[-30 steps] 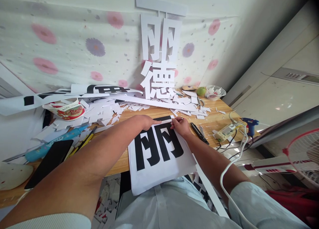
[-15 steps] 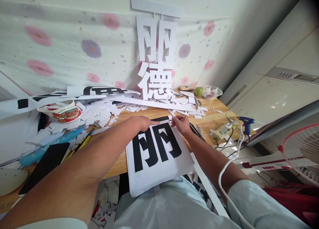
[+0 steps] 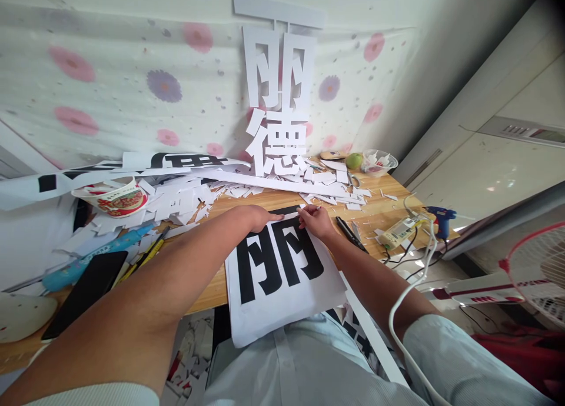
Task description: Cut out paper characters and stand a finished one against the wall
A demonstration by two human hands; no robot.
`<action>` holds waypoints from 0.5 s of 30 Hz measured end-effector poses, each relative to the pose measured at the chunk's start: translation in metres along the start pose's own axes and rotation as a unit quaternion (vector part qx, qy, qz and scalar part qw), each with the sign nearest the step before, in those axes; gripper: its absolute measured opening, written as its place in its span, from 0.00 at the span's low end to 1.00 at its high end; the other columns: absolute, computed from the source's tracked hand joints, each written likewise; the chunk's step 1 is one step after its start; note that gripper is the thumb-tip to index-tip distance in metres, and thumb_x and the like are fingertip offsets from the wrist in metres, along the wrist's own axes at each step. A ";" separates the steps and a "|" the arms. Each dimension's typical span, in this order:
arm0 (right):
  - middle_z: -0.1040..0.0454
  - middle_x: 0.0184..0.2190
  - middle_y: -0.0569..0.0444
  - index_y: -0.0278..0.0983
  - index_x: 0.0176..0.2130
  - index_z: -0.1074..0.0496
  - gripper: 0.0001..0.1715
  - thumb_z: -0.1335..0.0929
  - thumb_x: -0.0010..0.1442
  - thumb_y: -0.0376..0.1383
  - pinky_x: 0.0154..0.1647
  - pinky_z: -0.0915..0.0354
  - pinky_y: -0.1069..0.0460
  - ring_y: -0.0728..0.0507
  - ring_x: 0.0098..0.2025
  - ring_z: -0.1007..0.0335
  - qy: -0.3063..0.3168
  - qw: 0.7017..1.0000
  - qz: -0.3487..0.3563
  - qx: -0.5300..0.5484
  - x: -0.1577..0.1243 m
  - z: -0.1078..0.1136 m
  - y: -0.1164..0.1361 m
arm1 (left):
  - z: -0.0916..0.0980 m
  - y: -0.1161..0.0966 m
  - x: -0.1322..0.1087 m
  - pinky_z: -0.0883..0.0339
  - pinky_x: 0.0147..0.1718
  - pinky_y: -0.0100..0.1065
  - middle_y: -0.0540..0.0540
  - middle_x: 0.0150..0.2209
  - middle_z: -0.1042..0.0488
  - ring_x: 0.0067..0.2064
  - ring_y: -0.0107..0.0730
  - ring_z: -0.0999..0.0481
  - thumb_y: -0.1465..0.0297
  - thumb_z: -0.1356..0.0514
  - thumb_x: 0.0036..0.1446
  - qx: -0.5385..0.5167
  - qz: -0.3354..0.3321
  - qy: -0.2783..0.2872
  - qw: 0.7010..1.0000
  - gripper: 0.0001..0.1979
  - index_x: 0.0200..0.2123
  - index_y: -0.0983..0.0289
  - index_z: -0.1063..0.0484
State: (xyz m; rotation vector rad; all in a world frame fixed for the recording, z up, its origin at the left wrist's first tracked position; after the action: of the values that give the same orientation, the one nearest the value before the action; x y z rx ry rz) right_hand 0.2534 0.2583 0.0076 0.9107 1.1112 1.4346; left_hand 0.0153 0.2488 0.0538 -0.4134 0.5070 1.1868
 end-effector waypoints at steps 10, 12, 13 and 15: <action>0.19 0.25 0.54 0.40 0.29 0.23 0.20 0.25 0.65 0.50 0.25 0.28 0.51 0.42 0.23 0.20 0.052 0.998 0.032 -0.012 0.000 -0.038 0.014 | -0.001 -0.006 -0.004 0.24 0.51 0.44 0.58 0.57 0.16 0.48 0.52 0.15 0.69 0.28 0.57 0.029 0.010 0.034 0.999 0.56 0.80 0.32 0.51; 0.19 0.24 0.54 0.40 0.29 0.23 0.19 0.25 0.65 0.49 0.25 0.29 0.51 0.42 0.23 0.20 0.055 0.998 0.027 -0.013 -0.001 -0.041 0.015 | -0.003 -0.006 -0.003 0.24 0.52 0.44 0.58 0.56 0.16 0.49 0.52 0.16 0.69 0.28 0.58 0.041 0.004 0.042 0.998 0.56 0.81 0.33 0.52; 0.19 0.24 0.54 0.40 0.29 0.23 0.19 0.25 0.65 0.49 0.25 0.29 0.52 0.43 0.23 0.20 0.058 0.998 0.024 -0.013 -0.002 -0.042 0.016 | -0.003 -0.006 -0.004 0.24 0.52 0.45 0.58 0.55 0.16 0.49 0.52 0.16 0.69 0.28 0.58 0.042 0.002 0.044 0.998 0.56 0.80 0.32 0.51; 0.19 0.25 0.54 0.40 0.30 0.23 0.18 0.25 0.65 0.49 0.25 0.29 0.52 0.43 0.24 0.20 0.062 0.998 0.020 -0.007 -0.003 -0.044 0.015 | 0.000 -0.008 -0.005 0.23 0.52 0.45 0.58 0.52 0.15 0.48 0.52 0.16 0.69 0.27 0.58 0.016 -0.013 0.015 1.000 0.53 0.79 0.34 0.45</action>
State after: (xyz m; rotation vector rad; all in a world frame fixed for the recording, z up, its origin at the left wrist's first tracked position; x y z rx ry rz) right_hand 0.2074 0.2478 0.0103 0.8474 1.1796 1.5470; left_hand 0.0209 0.2422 0.0570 -0.4099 0.5449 1.1478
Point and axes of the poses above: each hand's wrist, its own x-axis towards the middle knuckle, its own z-axis out of the back of the hand, y = z × x, the point moved 4 cm from there along x, towards the middle knuckle
